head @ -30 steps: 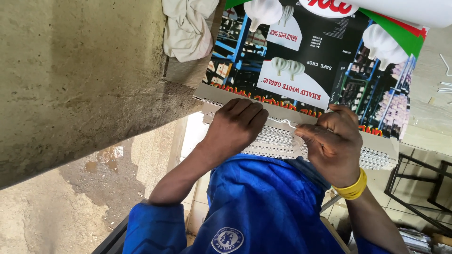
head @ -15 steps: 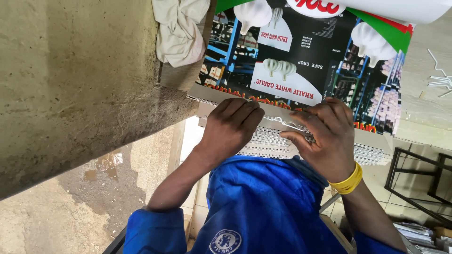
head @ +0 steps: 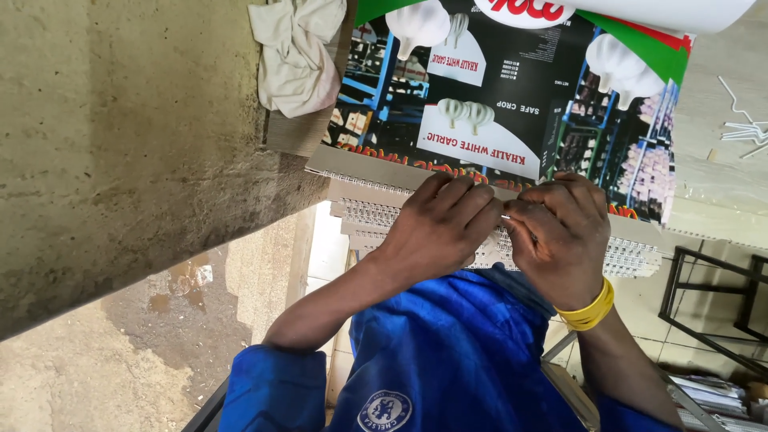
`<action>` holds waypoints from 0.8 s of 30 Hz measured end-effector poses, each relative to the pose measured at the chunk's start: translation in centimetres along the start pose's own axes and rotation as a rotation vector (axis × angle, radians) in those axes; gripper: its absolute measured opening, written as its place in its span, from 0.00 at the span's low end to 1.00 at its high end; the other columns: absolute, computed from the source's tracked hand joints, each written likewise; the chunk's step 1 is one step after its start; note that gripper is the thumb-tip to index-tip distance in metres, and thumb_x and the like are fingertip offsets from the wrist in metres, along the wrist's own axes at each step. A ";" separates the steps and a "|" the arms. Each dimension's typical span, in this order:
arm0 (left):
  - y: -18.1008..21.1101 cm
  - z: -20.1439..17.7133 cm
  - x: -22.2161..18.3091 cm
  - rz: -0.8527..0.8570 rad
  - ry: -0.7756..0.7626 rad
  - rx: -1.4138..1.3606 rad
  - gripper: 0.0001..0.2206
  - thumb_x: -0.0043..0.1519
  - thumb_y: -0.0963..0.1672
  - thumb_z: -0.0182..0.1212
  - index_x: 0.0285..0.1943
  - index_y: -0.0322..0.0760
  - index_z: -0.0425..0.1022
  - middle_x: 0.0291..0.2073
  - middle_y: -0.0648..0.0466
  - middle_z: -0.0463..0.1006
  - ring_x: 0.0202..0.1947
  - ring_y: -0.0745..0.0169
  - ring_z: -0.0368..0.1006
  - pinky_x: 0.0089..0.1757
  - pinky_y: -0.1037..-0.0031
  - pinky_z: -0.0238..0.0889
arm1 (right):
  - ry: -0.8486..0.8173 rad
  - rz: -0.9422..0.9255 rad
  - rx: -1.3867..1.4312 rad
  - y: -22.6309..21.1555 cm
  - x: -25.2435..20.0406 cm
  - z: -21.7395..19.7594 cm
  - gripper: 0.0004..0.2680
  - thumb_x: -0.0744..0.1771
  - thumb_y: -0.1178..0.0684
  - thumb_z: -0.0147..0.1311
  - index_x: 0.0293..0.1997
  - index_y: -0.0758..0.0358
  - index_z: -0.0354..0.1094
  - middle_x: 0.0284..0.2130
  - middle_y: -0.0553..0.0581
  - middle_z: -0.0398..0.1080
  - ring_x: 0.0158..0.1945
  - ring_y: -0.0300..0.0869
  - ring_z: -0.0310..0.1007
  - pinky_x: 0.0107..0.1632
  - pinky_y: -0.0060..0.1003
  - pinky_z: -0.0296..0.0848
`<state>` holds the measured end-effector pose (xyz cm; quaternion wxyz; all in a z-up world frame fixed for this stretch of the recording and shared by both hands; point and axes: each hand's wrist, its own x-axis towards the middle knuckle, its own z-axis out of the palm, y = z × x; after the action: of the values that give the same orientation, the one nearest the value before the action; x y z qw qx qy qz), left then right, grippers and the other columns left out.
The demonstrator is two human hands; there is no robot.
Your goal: The person inserts white plastic wire ties through pre-punched holes in a stack of printed calendar pages, then bends the wire ends to secure the pages together. The person repeats this process for multiple calendar units.
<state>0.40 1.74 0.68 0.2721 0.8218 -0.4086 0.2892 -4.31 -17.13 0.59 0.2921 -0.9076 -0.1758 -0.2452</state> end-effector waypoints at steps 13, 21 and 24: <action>-0.2 -0.1 1.1 0.031 -0.040 0.169 0.09 0.59 0.38 0.49 0.31 0.43 0.74 0.32 0.56 0.68 0.36 0.58 0.74 0.37 0.72 0.71 | -0.085 0.143 0.177 1.1 -0.7 0.1 0.02 0.68 0.60 0.65 0.36 0.60 0.78 0.34 0.58 0.74 0.43 0.61 0.74 0.57 0.54 0.72; -0.3 -0.1 1.7 0.054 -0.010 0.148 0.08 0.58 0.37 0.50 0.30 0.40 0.74 0.31 0.54 0.69 0.36 0.57 0.75 0.39 0.72 0.72 | -0.079 0.176 0.190 1.0 -1.0 0.3 0.03 0.67 0.60 0.67 0.41 0.62 0.77 0.35 0.59 0.73 0.44 0.62 0.74 0.53 0.53 0.71; -0.3 -0.6 1.5 0.026 -0.007 0.113 0.09 0.59 0.37 0.48 0.32 0.39 0.74 0.33 0.54 0.70 0.38 0.57 0.75 0.39 0.72 0.72 | -0.130 0.156 0.123 0.3 -0.1 -0.8 0.05 0.66 0.59 0.68 0.43 0.61 0.77 0.35 0.59 0.73 0.44 0.62 0.73 0.52 0.53 0.71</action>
<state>1.27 1.51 2.06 0.2201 0.8314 -0.4034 0.3125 -4.56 -17.86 1.01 0.3534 -0.9128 -0.1381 -0.1509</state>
